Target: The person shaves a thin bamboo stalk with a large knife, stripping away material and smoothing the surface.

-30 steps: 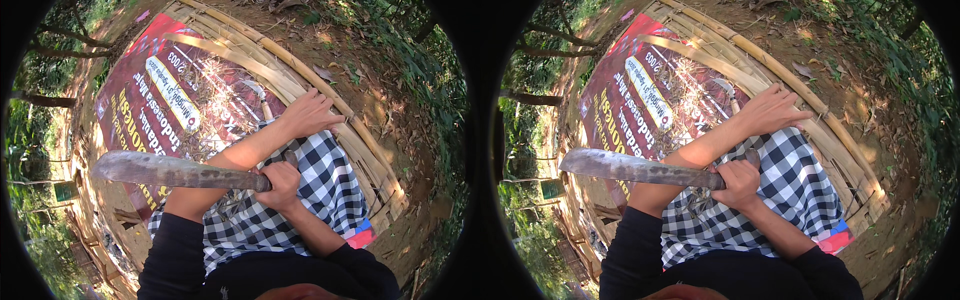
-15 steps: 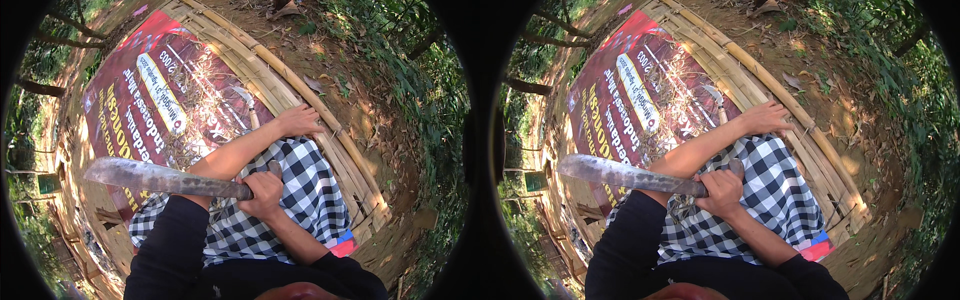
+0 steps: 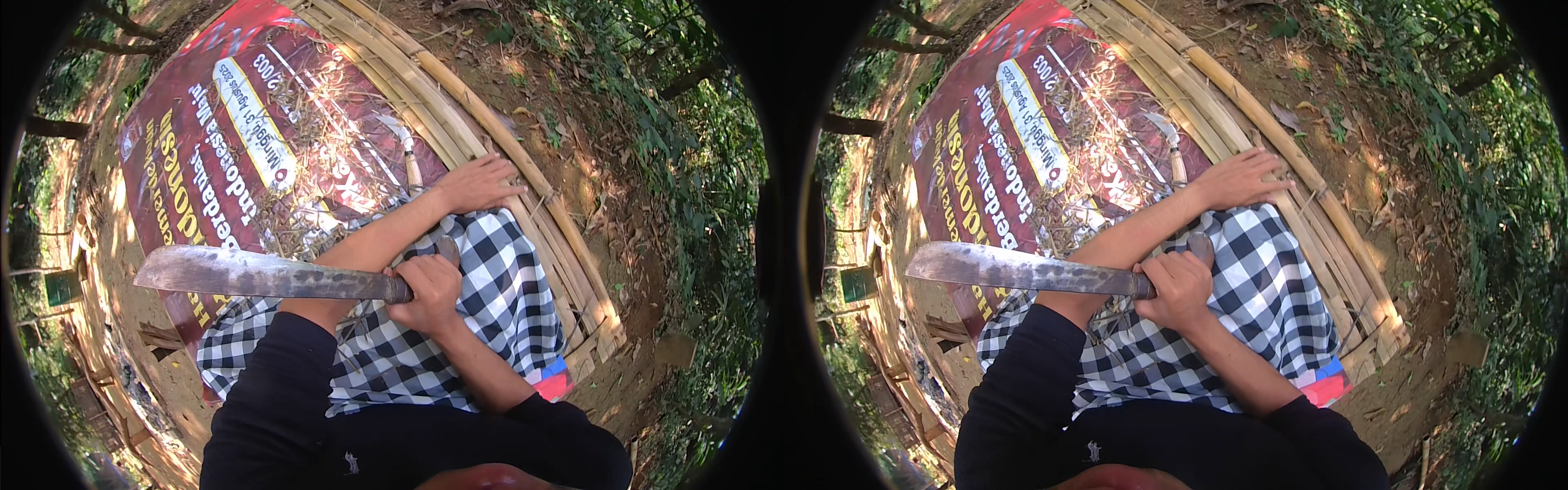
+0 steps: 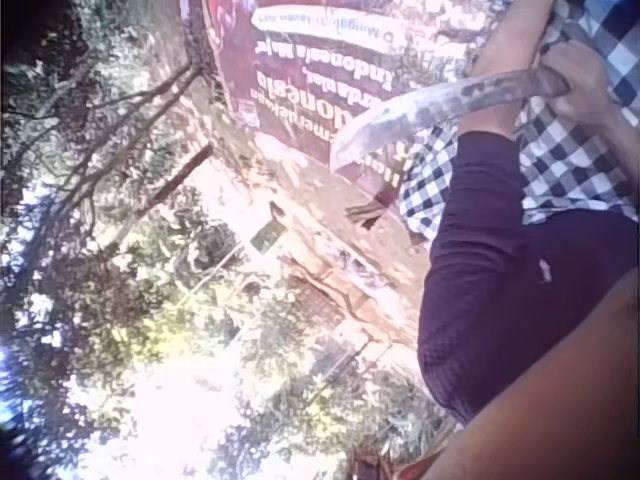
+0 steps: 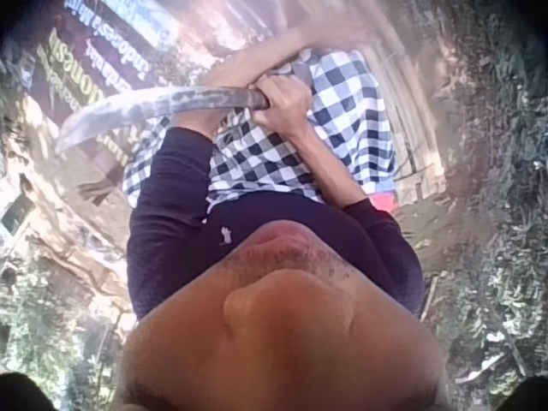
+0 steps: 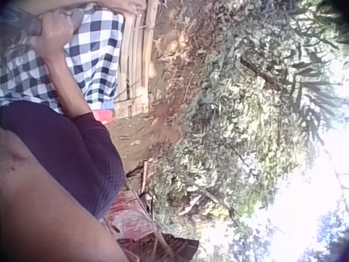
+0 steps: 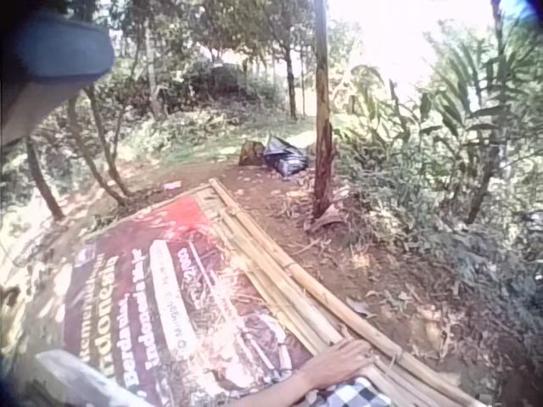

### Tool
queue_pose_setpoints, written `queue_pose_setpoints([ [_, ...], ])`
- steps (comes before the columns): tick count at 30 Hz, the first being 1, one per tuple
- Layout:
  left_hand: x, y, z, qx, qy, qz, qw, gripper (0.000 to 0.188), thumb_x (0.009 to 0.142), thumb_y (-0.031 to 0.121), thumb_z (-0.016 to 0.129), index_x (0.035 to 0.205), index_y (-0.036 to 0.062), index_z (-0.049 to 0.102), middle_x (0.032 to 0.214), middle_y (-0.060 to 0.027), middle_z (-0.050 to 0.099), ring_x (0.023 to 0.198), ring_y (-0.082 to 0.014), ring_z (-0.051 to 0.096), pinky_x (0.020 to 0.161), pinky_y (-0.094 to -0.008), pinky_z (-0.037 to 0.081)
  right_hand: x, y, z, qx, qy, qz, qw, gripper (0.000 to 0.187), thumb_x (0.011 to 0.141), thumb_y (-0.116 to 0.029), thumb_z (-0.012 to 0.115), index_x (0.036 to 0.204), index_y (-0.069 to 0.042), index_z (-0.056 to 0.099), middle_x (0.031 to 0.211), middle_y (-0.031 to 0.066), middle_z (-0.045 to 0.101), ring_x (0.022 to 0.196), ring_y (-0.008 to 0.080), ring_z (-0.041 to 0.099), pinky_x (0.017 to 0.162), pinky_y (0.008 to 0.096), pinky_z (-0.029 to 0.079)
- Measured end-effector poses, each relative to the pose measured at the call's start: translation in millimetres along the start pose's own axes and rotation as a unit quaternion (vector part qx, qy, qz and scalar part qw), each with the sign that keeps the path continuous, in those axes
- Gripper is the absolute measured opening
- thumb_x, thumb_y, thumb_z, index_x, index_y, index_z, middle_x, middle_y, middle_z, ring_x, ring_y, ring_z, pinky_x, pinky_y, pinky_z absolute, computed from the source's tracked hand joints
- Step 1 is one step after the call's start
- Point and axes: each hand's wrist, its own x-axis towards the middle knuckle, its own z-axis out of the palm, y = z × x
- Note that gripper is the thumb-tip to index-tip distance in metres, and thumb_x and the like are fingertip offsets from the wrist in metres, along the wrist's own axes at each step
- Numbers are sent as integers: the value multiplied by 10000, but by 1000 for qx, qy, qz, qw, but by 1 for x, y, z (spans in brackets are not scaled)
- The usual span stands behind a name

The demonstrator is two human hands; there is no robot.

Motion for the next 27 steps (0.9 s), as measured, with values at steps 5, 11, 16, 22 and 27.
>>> queue_pose_setpoints([
  [5,-23,4,-16,-39,-36,-100,994,444,1007,299,536,1440,207,500,1468,-106,488,1405,-299,421,1172,-445,330,-1,3,5,-8,27,-12,1000,155,652,-70,738,697,-75,590,611,64,560,540,265,558,530,369,384],
  [11,-13,9,-23,5,-52,-116,992,405,973,266,594,1374,215,566,1386,-64,553,1313,-260,498,1063,-432,406,1,4,6,-11,54,-5,998,153,669,-80,753,708,-73,605,633,66,598,540,259,570,534,357,397],
  [16,4,-2,-9,42,-25,-122,991,322,938,320,613,1244,236,667,1185,-16,641,1128,-236,544,894,-397,412,-4,6,3,-14,83,-5,996,153,638,-64,751,714,-79,619,629,64,603,536,251,571,530,350,395],
  [22,9,3,6,63,-22,-134,989,346,939,359,615,1217,169,699,1101,4,692,1084,-221,548,871,-380,408,-11,13,11,-13,66,14,998,297,450,-156,713,729,-94,633,673,52,584,615,257,606,581,364,447],
  [27,7,8,0,67,-2,-129,989,340,958,386,591,1198,176,709,1129,28,692,1060,-225,551,881,-395,426,-9,12,9,-5,71,4,997,301,455,-181,707,730,-94,622,676,44,580,608,244,598,571,363,434],
])
